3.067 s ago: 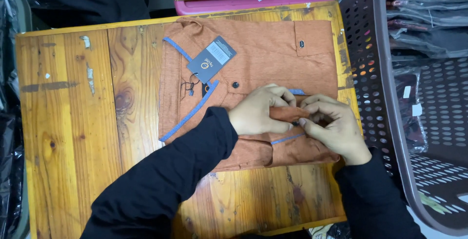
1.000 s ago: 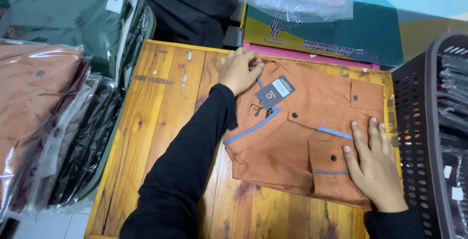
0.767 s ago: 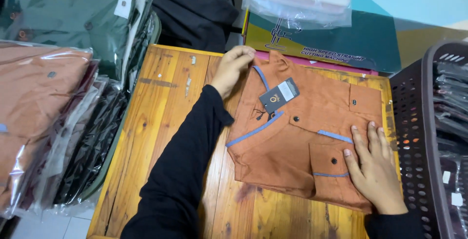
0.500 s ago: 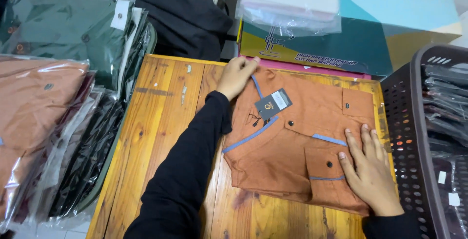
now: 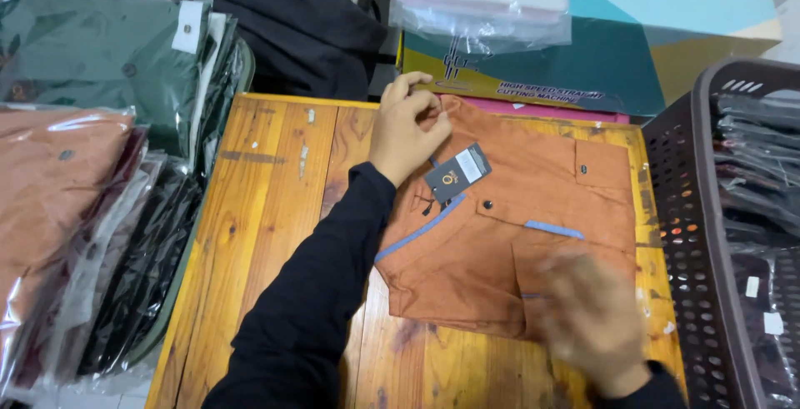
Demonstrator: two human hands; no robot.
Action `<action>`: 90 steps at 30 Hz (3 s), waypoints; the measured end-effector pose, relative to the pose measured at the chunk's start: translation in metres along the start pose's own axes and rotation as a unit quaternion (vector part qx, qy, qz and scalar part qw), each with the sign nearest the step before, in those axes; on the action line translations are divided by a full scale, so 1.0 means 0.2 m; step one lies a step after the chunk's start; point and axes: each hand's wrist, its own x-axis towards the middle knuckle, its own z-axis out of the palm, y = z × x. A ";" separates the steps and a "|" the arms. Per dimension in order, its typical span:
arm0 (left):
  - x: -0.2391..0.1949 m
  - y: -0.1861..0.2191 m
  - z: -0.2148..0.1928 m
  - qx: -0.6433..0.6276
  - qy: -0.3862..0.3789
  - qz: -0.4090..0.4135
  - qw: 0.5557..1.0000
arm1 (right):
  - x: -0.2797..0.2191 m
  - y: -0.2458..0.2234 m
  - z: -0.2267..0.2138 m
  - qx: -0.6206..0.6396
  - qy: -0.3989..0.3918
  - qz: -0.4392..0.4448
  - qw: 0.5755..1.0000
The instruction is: Folding an orange shirt and placing it into a clear plastic adhesive bag for retail packaging.
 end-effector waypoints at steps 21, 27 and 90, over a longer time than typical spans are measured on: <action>0.06 -0.14 0.04 -0.173 -0.004 -0.121 0.977 | 0.26 -0.41 0.06 0.231 0.007 -0.073 0.970; 0.02 -0.10 0.05 0.072 -0.134 -0.194 0.969 | 0.29 -0.44 0.11 0.233 -0.074 -0.121 0.962; 0.77 -0.73 0.58 0.396 -0.187 0.126 0.890 | 1.11 0.98 1.32 0.148 -0.139 0.286 0.936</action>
